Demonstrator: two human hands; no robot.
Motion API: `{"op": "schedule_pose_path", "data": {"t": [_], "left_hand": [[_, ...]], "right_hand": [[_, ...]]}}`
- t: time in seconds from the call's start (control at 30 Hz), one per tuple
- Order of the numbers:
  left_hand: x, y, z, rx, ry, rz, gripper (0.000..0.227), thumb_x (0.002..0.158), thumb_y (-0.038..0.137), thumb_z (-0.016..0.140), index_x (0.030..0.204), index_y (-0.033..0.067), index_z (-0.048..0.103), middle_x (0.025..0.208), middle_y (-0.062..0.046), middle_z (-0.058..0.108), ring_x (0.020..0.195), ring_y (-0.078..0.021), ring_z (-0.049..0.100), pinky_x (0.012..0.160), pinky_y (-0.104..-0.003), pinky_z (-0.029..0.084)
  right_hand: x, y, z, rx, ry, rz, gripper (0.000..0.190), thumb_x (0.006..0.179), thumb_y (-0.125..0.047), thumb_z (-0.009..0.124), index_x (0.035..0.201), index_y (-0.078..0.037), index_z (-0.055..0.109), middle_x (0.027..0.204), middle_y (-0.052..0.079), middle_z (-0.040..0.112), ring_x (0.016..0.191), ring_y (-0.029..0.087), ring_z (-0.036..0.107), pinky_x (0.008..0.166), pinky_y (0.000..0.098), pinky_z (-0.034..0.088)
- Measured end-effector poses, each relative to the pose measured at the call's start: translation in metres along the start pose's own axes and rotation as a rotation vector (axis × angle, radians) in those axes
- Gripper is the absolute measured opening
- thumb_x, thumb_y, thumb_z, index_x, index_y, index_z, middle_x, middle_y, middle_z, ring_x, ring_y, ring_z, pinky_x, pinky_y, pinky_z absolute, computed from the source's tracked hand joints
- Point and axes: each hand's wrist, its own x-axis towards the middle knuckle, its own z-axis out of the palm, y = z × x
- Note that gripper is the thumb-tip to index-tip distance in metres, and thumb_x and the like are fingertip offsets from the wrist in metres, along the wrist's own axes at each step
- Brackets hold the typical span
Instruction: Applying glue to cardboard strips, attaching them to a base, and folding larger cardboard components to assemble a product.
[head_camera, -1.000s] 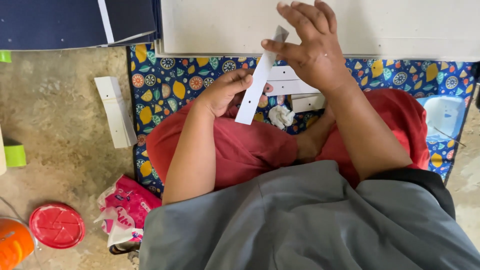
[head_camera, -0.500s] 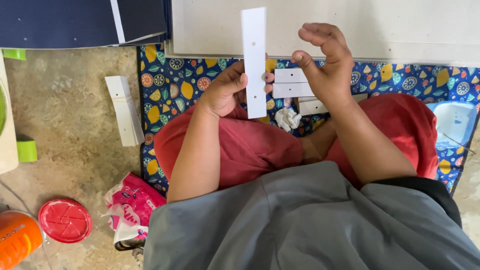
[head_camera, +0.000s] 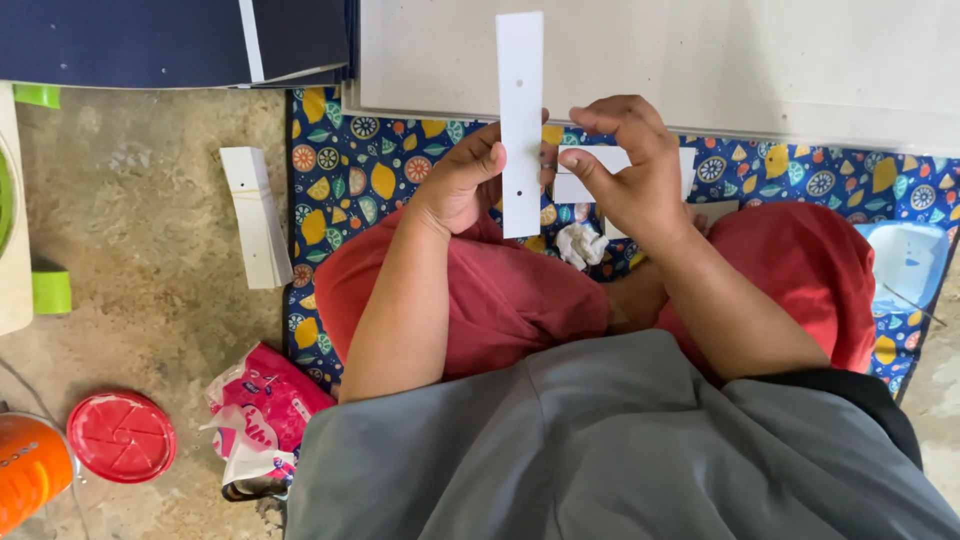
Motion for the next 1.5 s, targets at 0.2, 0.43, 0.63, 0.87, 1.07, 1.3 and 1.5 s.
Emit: {"op": "schedule_pose_path", "data": {"t": [0.2, 0.43, 0.63, 0.87, 1.07, 1.3, 1.5], "left_hand": [[0.002, -0.002, -0.003, 0.03, -0.016, 0.021, 0.06, 0.096, 0.032, 0.081, 0.143, 0.0058, 0.054, 0.123, -0.018, 0.071, 0.108, -0.0288, 0.071, 0.1, -0.04, 0.056], [0.01, -0.018, -0.015, 0.028, 0.074, 0.236, 0.063, 0.101, 0.014, 0.078, 0.155, 0.0113, 0.045, 0.14, -0.015, 0.065, 0.137, -0.0329, 0.058, 0.119, -0.049, 0.047], [0.014, -0.026, -0.025, 0.084, 0.082, 0.331, 0.058, 0.106, 0.01, 0.075, 0.156, 0.0111, 0.046, 0.15, -0.015, 0.06, 0.147, -0.0262, 0.05, 0.126, -0.043, 0.035], [0.014, -0.01, -0.061, 1.429, 1.125, 0.276, 0.04, 0.088, 0.015, 0.076, 0.126, 0.0087, 0.064, 0.11, -0.007, 0.075, 0.101, -0.0194, 0.075, 0.087, -0.033, 0.061], [0.029, -0.017, -0.07, 1.981, 1.063, 0.209, 0.03, 0.098, 0.033, 0.065, 0.085, 0.0106, 0.079, 0.083, -0.005, 0.075, 0.071, -0.0225, 0.066, 0.075, -0.039, 0.052], [0.049, -0.027, -0.1, 2.235, 0.79, -0.394, 0.082, 0.092, 0.027, 0.079, 0.161, 0.0229, 0.035, 0.169, -0.005, 0.015, 0.154, -0.0277, 0.007, 0.126, -0.056, 0.013], [0.047, -0.021, -0.089, 2.21, 0.877, -0.285, 0.077, 0.084, 0.024, 0.084, 0.151, 0.0206, 0.049, 0.163, -0.002, 0.036, 0.149, -0.0212, 0.035, 0.12, -0.055, 0.028]], "right_hand": [[0.005, -0.002, -0.008, -0.029, 0.06, -0.022, 0.033, 0.095, 0.014, 0.081, 0.122, 0.008, 0.063, 0.119, 0.017, 0.058, 0.103, 0.027, 0.061, 0.095, 0.038, 0.054], [-0.011, 0.0, 0.029, -0.091, -0.081, 0.133, 0.071, 0.079, -0.019, 0.096, 0.131, 0.006, 0.055, 0.118, 0.018, 0.061, 0.101, 0.028, 0.064, 0.093, 0.0393, 0.055], [-0.01, 0.016, 0.038, -0.156, -0.063, 0.137, 0.066, 0.078, -0.003, 0.094, 0.133, 0.006, 0.058, 0.11, 0.016, 0.07, 0.095, 0.024, 0.068, 0.087, 0.0351, 0.057], [0.006, 0.081, 0.006, -0.213, -0.003, 0.184, 0.055, 0.093, 0.007, 0.086, 0.136, 0.008, 0.052, 0.108, 0.019, 0.064, 0.097, 0.03, 0.069, 0.09, 0.0395, 0.061], [-0.003, 0.134, 0.008, 0.042, 0.027, 0.272, 0.051, 0.099, 0.011, 0.075, 0.141, 0.003, 0.047, 0.116, 0.016, 0.06, 0.106, 0.026, 0.063, 0.103, 0.0377, 0.053], [-0.007, 0.16, -0.003, -0.099, 0.002, 0.218, 0.056, 0.097, 0.011, 0.077, 0.143, 0.001, 0.047, 0.117, 0.02, 0.064, 0.116, 0.033, 0.066, 0.113, 0.0465, 0.049], [-0.005, 0.172, -0.014, -0.104, -0.02, 0.222, 0.054, 0.097, 0.008, 0.081, 0.143, 0.004, 0.051, 0.109, 0.016, 0.065, 0.101, 0.028, 0.067, 0.095, 0.0379, 0.056]]}}
